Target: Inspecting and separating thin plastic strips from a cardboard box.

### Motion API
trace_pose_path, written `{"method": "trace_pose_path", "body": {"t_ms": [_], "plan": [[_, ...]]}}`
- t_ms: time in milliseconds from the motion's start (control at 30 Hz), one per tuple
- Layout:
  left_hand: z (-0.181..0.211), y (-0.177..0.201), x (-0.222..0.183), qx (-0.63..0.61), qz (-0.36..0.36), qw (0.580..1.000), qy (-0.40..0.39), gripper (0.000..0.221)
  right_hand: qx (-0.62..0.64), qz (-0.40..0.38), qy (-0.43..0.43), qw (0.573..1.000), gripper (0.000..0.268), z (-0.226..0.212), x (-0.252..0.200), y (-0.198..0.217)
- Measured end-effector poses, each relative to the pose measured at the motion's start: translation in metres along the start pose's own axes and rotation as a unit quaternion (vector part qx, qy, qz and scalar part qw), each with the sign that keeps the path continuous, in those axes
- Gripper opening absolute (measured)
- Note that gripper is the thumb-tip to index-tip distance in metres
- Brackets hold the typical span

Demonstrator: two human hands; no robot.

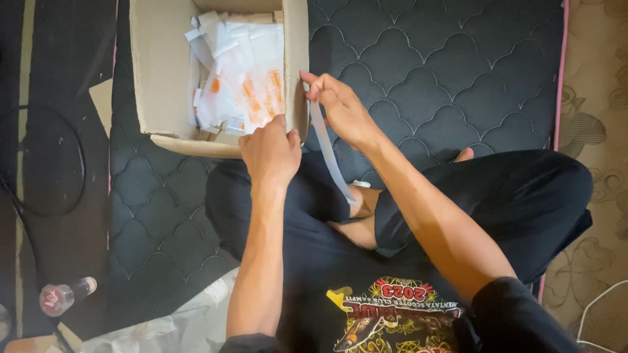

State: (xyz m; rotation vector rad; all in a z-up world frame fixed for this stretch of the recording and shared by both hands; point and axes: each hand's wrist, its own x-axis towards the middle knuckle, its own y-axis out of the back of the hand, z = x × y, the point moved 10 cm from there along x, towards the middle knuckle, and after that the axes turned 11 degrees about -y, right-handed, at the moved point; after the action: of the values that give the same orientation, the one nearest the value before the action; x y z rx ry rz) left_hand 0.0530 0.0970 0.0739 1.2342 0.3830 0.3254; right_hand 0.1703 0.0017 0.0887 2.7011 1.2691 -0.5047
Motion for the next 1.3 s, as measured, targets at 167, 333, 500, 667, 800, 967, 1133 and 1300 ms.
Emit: {"method": "trace_pose_path", "body": {"t_ms": [167, 333, 500, 667, 800, 967, 1133, 1300], "plan": [[0.025, 0.03, 0.001, -0.08, 0.071, 0.994, 0.004, 0.054, -0.014, 0.003, 0.007, 1.0, 0.022, -0.001, -0.004, 0.005], [0.042, 0.037, 0.003, -0.147, 0.029, 0.989, -0.006, 0.053, -0.017, -0.003, 0.009, 1.0, 0.022, -0.004, -0.011, 0.012], [0.049, 0.042, -0.003, -0.12, 0.008, 0.993, 0.0, 0.054, 0.05, -0.017, -0.005, 0.999, 0.022, 0.005, -0.014, 0.008], [0.063, 0.055, -0.003, -0.21, 0.179, 0.958, -0.078, 0.051, 0.052, 0.003, 0.017, 0.999, 0.021, 0.03, -0.004, 0.035], [0.111, 0.052, -0.006, -0.319, 0.279, 0.877, -0.224, 0.037, -0.032, 0.078, 0.036, 0.996, 0.016, 0.047, -0.009, 0.094], [0.132, -0.031, 0.025, -0.443, 0.124, 0.858, -0.229, 0.044, -0.039, 0.1, 0.012, 0.994, 0.027, 0.034, -0.041, 0.131], [0.123, -0.105, 0.05, -0.612, -0.105, 0.779, -0.087, 0.029, -0.016, 0.119, -0.017, 0.993, 0.022, 0.064, -0.033, 0.145], [0.101, -0.11, 0.055, -0.563, -0.103, 0.818, -0.054, 0.023, 0.021, 0.18, -0.015, 0.983, 0.018, 0.064, -0.031, 0.162]]}}
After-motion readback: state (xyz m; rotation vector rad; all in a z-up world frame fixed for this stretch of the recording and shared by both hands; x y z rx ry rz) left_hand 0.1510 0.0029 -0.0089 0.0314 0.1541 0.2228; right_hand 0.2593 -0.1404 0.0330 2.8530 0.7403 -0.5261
